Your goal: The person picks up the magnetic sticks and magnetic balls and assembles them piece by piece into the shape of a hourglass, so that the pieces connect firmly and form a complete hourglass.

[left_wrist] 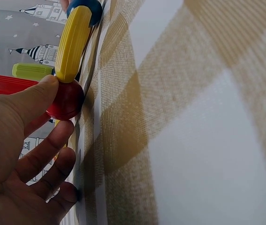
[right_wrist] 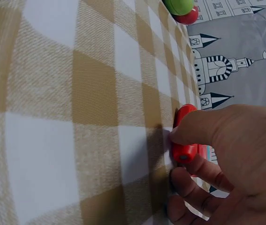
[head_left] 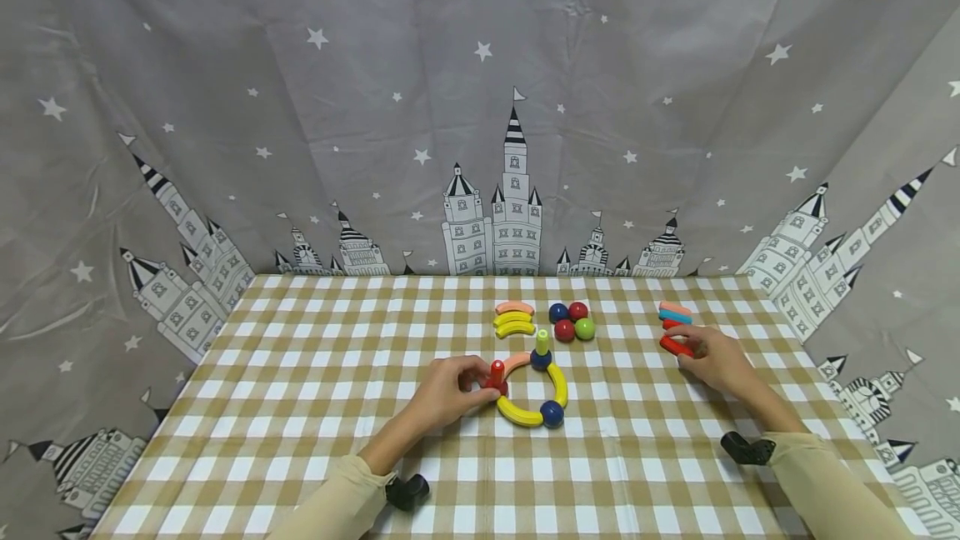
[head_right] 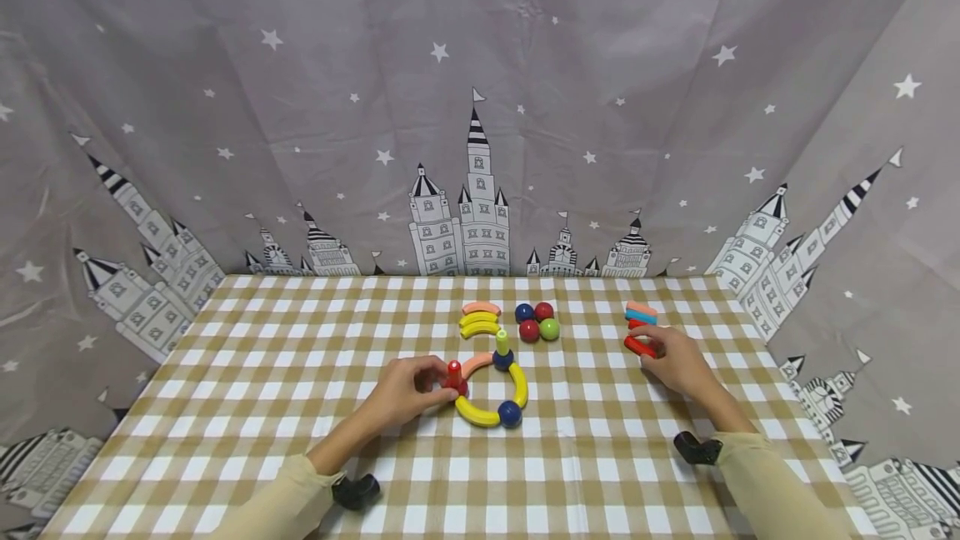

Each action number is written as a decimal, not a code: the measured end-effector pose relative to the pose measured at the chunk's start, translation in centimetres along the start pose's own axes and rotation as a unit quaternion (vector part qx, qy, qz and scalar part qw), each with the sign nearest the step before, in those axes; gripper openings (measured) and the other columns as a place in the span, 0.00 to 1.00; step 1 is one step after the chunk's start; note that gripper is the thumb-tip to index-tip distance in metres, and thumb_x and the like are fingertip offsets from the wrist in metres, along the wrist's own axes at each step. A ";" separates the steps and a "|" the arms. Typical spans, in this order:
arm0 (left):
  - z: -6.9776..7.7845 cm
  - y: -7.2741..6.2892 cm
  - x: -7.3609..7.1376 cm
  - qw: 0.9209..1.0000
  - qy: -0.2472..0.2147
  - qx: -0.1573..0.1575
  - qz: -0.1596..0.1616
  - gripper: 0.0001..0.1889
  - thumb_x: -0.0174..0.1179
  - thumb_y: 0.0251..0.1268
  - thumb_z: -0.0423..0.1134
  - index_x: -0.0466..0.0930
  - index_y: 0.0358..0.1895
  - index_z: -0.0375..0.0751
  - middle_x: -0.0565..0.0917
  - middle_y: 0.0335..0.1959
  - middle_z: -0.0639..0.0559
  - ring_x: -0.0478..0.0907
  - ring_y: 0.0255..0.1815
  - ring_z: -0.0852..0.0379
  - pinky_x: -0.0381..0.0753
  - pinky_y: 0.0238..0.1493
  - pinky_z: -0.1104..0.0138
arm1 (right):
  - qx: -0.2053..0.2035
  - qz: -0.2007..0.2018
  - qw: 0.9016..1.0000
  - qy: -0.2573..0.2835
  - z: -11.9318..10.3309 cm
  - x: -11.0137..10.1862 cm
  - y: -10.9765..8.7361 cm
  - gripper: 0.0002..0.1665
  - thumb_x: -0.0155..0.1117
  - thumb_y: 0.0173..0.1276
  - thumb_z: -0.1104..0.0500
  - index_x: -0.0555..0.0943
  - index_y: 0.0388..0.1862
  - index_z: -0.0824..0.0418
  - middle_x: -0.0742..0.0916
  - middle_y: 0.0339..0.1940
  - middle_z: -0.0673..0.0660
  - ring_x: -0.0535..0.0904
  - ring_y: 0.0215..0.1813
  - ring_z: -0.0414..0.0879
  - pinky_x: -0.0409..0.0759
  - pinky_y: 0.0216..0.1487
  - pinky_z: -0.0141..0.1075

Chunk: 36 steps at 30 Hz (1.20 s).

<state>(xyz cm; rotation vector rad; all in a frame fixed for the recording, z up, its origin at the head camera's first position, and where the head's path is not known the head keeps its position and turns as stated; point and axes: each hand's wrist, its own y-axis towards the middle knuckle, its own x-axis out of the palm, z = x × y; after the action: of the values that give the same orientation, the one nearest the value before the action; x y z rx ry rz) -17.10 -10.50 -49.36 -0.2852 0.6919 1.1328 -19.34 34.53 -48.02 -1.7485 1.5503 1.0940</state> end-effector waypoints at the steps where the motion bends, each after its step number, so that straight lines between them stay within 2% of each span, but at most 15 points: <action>1: 0.0 0.0 0.0 1.000 0.000 -0.001 0.000 0.10 0.76 0.60 0.43 0.87 0.43 0.47 0.84 0.31 0.62 0.74 0.29 0.59 0.73 0.30 0.70 | -0.011 -0.003 1.000 -0.005 0.0 0.0 0.0 0.23 0.73 0.59 0.68 0.84 0.55 0.66 0.88 0.41 0.65 0.79 0.34 0.48 0.75 0.34 0.42; 5: 0.0 0.0 0.0 1.000 -0.001 -0.005 0.000 0.11 0.76 0.60 0.43 0.87 0.43 0.47 0.84 0.31 0.61 0.74 0.29 0.57 0.72 0.30 0.70 | -0.042 -0.016 0.999 -0.009 -0.1 -0.2 0.2 0.26 0.70 0.58 0.71 0.83 0.57 0.66 0.88 0.44 0.66 0.76 0.32 0.46 0.73 0.33 0.42; 8: 0.0 0.0 0.0 1.000 0.000 -0.005 0.000 0.11 0.76 0.61 0.43 0.87 0.43 0.47 0.84 0.31 0.61 0.75 0.29 0.56 0.72 0.30 0.70 | -0.049 -0.023 0.998 -0.009 -0.3 -0.2 0.3 0.25 0.71 0.59 0.70 0.83 0.57 0.65 0.88 0.45 0.66 0.77 0.32 0.47 0.74 0.34 0.43; 13: 0.0 0.0 0.1 1.000 0.003 0.000 0.002 0.10 0.76 0.60 0.43 0.87 0.42 0.48 0.83 0.30 0.62 0.74 0.28 0.57 0.71 0.29 0.70 | -0.050 -0.018 0.998 -0.019 -0.4 -0.1 0.4 0.19 0.75 0.61 0.67 0.85 0.51 0.62 0.88 0.39 0.61 0.80 0.35 0.48 0.76 0.37 0.46; 17: 0.0 0.0 0.1 1.000 0.004 0.004 0.001 0.09 0.76 0.61 0.43 0.87 0.41 0.48 0.83 0.30 0.63 0.73 0.28 0.60 0.71 0.29 0.70 | -0.043 -0.022 0.999 -0.008 -0.9 -0.2 0.3 0.15 0.74 0.63 0.67 0.85 0.49 0.61 0.85 0.34 0.55 0.73 0.31 0.45 0.72 0.34 0.41; 23: 0.0 0.0 0.0 1.000 0.002 0.004 0.001 0.09 0.76 0.61 0.43 0.87 0.42 0.48 0.83 0.30 0.62 0.73 0.28 0.59 0.71 0.29 0.70 | -0.047 -0.027 0.998 0.018 -2.0 -0.2 0.1 0.12 0.73 0.63 0.68 0.87 0.46 0.61 0.85 0.32 0.52 0.74 0.30 0.43 0.73 0.32 0.38; 30: 0.1 0.0 0.0 1.000 0.004 -0.002 -0.001 0.10 0.75 0.61 0.43 0.87 0.42 0.48 0.83 0.30 0.62 0.74 0.29 0.56 0.71 0.29 0.70 | -0.065 -0.049 0.996 -0.021 -2.4 0.1 0.3 0.14 0.74 0.62 0.67 0.87 0.47 0.58 0.83 0.29 0.48 0.72 0.29 0.41 0.70 0.31 0.38; 36: 0.1 0.0 0.0 1.000 0.006 -0.003 -0.001 0.10 0.76 0.61 0.43 0.87 0.43 0.48 0.83 0.30 0.63 0.74 0.28 0.57 0.71 0.29 0.70 | -0.079 -0.067 0.995 -0.014 -2.3 0.3 0.4 0.16 0.72 0.62 0.70 0.86 0.48 0.58 0.82 0.28 0.47 0.70 0.27 0.41 0.70 0.29 0.37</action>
<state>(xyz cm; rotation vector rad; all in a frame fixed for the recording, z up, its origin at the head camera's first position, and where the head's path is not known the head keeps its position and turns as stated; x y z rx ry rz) -17.01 -10.45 -49.28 -0.2985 0.6985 1.1318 -19.21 32.40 -47.09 -1.9026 1.3407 1.1957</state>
